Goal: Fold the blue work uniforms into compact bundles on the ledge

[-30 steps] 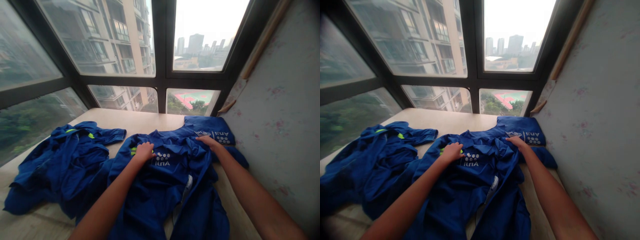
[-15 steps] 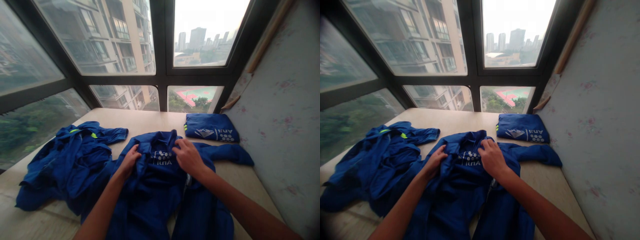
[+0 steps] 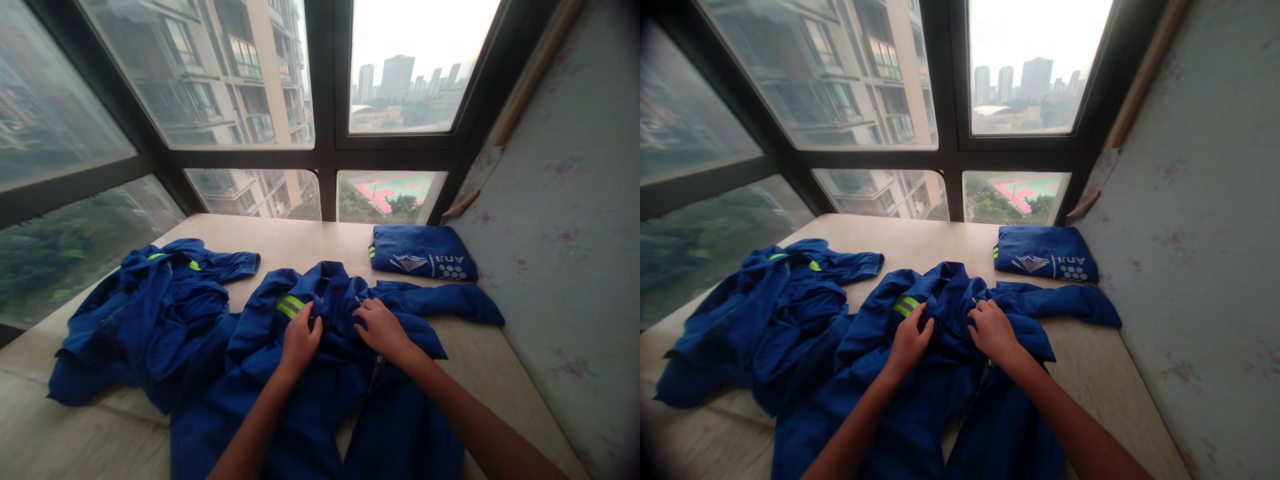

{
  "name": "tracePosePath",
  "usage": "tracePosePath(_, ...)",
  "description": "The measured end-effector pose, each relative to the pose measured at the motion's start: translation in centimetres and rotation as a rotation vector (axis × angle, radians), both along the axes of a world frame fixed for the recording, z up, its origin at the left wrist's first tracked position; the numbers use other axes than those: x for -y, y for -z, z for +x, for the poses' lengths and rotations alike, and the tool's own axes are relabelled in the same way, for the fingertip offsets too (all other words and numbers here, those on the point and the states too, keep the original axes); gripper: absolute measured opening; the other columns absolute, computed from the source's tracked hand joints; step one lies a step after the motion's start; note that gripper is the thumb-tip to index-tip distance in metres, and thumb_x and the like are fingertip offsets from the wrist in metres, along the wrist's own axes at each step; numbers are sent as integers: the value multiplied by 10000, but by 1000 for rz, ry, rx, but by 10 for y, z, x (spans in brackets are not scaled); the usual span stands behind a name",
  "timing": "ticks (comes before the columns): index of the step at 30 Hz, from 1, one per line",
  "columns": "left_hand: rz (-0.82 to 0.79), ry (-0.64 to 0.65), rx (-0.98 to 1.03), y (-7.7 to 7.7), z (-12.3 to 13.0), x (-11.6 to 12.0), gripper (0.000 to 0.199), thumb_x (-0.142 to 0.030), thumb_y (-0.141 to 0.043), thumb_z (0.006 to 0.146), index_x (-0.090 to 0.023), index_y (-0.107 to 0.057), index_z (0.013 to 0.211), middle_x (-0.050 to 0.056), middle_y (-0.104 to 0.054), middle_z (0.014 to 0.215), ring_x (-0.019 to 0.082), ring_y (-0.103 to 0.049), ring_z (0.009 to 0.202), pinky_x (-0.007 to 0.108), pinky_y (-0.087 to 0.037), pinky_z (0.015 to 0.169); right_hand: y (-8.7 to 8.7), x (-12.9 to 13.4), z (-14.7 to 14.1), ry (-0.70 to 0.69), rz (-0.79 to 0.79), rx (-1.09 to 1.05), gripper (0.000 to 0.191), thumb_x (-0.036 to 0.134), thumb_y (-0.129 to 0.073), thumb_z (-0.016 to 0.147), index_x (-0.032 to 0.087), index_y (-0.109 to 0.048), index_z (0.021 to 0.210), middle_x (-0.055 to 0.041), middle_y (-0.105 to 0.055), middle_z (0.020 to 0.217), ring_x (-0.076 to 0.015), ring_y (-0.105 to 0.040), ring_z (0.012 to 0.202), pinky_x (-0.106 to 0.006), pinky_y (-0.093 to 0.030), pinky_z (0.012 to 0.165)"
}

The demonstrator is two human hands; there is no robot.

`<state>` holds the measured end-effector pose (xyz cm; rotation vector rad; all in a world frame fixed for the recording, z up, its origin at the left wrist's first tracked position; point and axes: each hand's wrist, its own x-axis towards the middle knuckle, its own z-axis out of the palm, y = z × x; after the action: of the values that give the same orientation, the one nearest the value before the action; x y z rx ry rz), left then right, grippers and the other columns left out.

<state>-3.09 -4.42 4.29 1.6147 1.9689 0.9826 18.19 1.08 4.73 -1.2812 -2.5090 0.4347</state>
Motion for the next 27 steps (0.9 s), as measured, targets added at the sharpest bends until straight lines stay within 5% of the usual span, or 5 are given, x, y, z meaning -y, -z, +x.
tracePosePath(4, 4, -7, 135, 9, 10, 5, 421, -385, -571, 863, -147, -618, 1207, 139, -724, 1109, 288, -677, 1029, 425, -515, 936, 5, 6, -2, -43, -44, 11, 167, 297, -603, 868, 255, -734, 963, -60, -723, 902, -250, -647, 923, -330, -481, 807)
tracePosePath(8, 97, -152, 249, 8, 2, 8, 360, -441, -566, 869, -161, -631, 1085, 93, -731, 1007, 248, -687, 947, 370, -539, 875, 12, 4, 0, 225, -43, -131, 187, 352, -568, 885, 267, -723, 945, -46, -744, 949, -239, -686, 868, -305, -476, 721)
tracePosePath(14, 180, -122, -200, -12, 4, 18, 286, -327, -491, 923, -206, -649, 1129, 100, -689, 1083, 243, -656, 1015, 335, -502, 928, -4, -2, 8, 639, 209, -313, 344, 410, -433, 957, 195, -692, 1030, -116, -746, 948, -266, -687, 837, -320, -459, 735)
tracePosePath(20, -121, 163, -535, 0, 43, 14, 377, -165, -388, 931, -268, -655, 1176, 83, -644, 1001, 207, -668, 803, 291, -486, 681, -1, 16, -41, 235, 21, 82, 267, 154, -417, 941, 193, -681, 935, -135, -741, 909, -244, -703, 760, -304, -455, 672)
tracePosePath(27, -31, 166, 138, 36, 30, 19, 354, -250, -505, 884, -190, -587, 1223, 77, -687, 1016, 191, -665, 809, 321, -528, 768, 41, 9, -30, 239, -176, -209, 212, 264, -567, 877, 249, -715, 1028, -53, -756, 1046, -241, -702, 982, -317, -517, 819)
